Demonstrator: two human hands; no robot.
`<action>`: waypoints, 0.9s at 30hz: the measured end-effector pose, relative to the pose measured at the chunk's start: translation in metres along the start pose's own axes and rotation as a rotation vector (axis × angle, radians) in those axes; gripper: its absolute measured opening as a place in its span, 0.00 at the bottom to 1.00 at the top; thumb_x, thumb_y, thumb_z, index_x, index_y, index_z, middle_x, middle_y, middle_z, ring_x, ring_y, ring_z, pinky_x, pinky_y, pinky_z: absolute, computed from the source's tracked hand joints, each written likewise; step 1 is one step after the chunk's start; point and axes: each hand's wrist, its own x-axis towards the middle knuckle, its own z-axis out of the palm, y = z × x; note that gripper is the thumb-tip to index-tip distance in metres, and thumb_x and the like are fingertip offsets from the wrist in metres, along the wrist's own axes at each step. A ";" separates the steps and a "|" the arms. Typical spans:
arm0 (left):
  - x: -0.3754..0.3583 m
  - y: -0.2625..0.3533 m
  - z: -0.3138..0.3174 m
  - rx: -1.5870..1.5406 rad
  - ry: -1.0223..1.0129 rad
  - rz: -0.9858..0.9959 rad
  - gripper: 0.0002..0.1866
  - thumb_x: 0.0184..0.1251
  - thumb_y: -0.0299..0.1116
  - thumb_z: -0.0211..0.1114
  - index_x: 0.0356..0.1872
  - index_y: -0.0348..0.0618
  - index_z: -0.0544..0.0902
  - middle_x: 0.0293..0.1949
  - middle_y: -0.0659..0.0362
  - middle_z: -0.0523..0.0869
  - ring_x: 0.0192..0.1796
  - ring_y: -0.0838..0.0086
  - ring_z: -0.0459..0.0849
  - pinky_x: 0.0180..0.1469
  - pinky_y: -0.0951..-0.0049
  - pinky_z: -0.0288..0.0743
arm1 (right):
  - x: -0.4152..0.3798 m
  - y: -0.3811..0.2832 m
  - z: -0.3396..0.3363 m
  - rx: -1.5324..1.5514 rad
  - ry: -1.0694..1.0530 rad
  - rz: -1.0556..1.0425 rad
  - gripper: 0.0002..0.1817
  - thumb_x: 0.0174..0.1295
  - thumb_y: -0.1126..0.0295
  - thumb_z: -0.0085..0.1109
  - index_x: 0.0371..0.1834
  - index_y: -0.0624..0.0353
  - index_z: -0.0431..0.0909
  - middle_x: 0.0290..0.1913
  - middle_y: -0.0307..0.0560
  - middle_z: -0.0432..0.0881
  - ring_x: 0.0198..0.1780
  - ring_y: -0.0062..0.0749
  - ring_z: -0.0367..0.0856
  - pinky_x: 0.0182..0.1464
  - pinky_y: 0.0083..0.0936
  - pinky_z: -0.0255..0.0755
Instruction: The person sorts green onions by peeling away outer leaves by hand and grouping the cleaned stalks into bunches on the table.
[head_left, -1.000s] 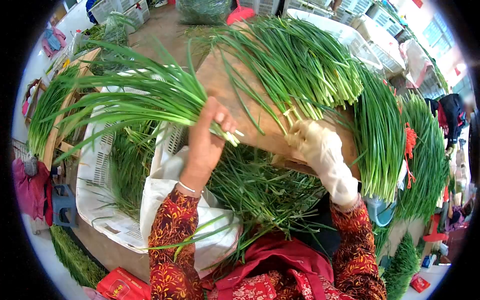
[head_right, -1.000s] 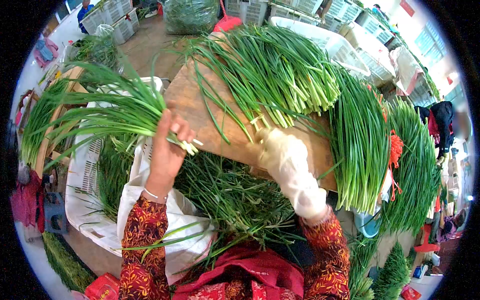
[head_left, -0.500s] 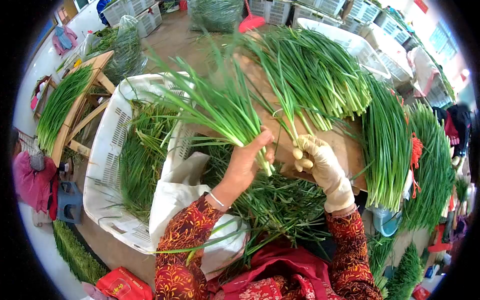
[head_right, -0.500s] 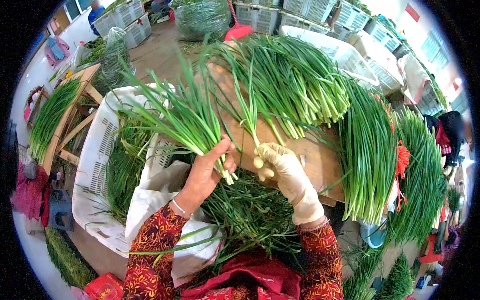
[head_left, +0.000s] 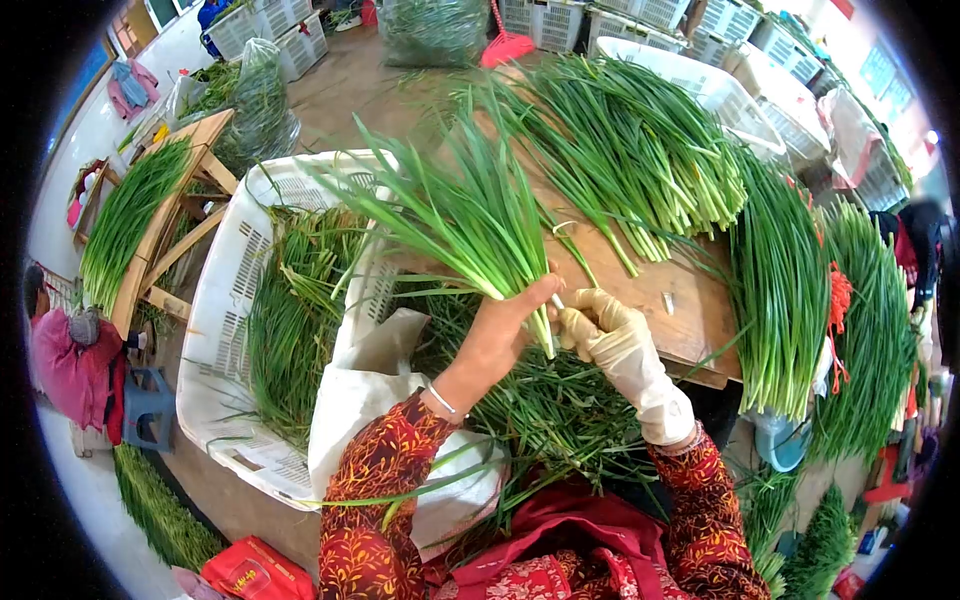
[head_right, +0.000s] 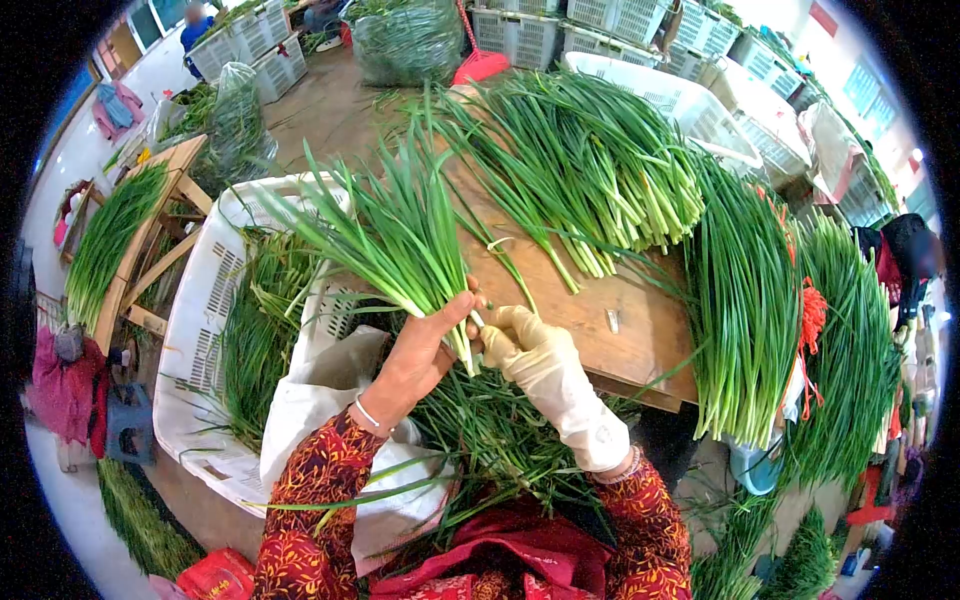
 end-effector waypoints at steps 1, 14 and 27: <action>-0.002 0.004 0.003 0.045 0.020 0.015 0.14 0.61 0.35 0.60 0.45 0.42 0.72 0.31 0.64 0.76 0.33 0.79 0.77 0.33 0.77 0.74 | 0.000 -0.006 -0.003 -0.048 -0.018 0.038 0.11 0.59 0.66 0.56 0.41 0.59 0.74 0.25 0.42 0.79 0.25 0.17 0.73 0.28 0.17 0.68; 0.000 0.067 -0.009 -0.170 -0.122 0.553 0.27 0.65 0.32 0.54 0.64 0.48 0.58 0.24 0.67 0.69 0.28 0.81 0.70 0.42 0.70 0.71 | 0.021 0.023 0.017 -1.393 -0.231 -0.539 0.09 0.52 0.61 0.53 0.31 0.52 0.74 0.27 0.45 0.76 0.32 0.42 0.78 0.31 0.33 0.71; 0.009 -0.003 -0.003 -0.220 0.052 -0.114 0.08 0.62 0.35 0.59 0.37 0.44 0.73 0.25 0.67 0.72 0.24 0.83 0.70 0.30 0.76 0.68 | 0.038 -0.004 -0.053 -0.801 0.365 -0.138 0.12 0.50 0.59 0.61 0.29 0.55 0.74 0.23 0.47 0.77 0.29 0.43 0.77 0.32 0.35 0.69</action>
